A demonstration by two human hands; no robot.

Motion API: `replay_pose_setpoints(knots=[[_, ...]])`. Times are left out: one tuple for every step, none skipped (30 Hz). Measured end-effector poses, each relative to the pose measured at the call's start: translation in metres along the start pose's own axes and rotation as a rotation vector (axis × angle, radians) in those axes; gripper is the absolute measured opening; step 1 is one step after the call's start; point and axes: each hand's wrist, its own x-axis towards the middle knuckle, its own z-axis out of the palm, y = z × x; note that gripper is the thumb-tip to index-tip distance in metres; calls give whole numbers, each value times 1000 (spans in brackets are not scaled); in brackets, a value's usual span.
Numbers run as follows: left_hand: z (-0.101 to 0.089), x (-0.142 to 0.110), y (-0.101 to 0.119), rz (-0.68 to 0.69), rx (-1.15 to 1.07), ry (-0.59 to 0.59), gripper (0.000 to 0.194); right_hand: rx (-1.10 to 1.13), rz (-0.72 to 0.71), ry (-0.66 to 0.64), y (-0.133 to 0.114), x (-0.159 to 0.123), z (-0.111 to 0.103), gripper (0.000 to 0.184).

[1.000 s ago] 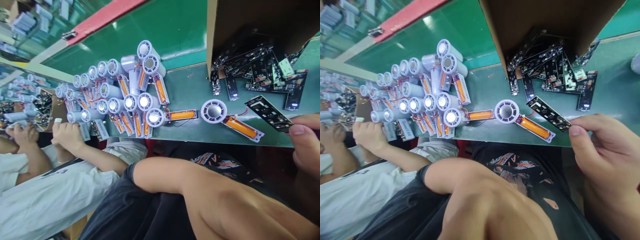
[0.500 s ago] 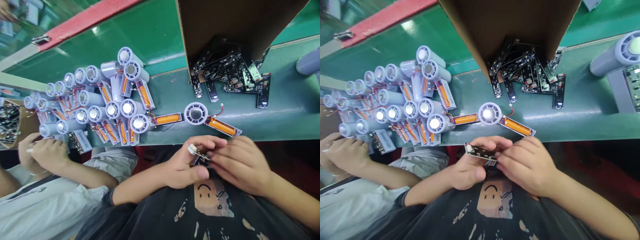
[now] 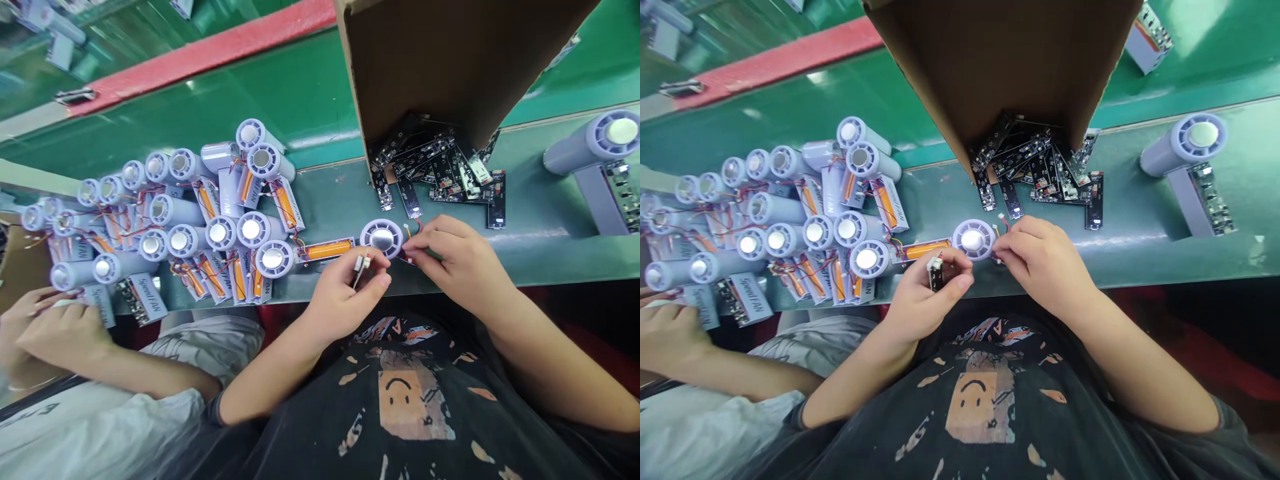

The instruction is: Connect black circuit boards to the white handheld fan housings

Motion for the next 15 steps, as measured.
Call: replay_pose_setpoints(knots=[[-1,1,0,50,104,-6,7,2,-6,-29,0,0,-1,14],[-2,1,1,102,201,-18,11,-7,-10,-55,0,0,-1,15],[-3,1,1,154,284,-30,14,-21,-15,-72,0,-1,-1,15],[-3,0,0,201,349,-39,16,-31,-25,-73,1,-2,-1,15],[-3,0,-1,238,395,-43,18,-35,-39,-63,0,-3,0,14],[-3,-1,-2,265,424,-37,18,-35,-59,-48,0,-4,1,14],[-3,-3,-4,281,441,-27,16,-34,-77,-34,-2,-5,3,14],[-3,-4,-6,285,453,-17,14,-36,-91,-27,-5,-6,6,14],[-3,-6,-7,277,464,-7,12,-41,-97,-27,-9,-7,9,16],[-3,-7,-10,261,472,3,10,-51,-97,-34,-13,-7,12,18],[-3,-8,-12,242,474,16,8,-62,-94,-45,-17,-8,15,20],[-3,-10,-14,220,468,34,7,-69,-92,-55,-20,-8,17,21],[-3,-11,-17,196,449,56,7,-72,-89,-58,-22,-8,18,21],[-3,-12,-19,174,413,83,8,-72,-85,-53,-24,-8,19,20],[-2,-13,-21,151,366,111,9,-66,-78,-45,-24,-8,19,19]])
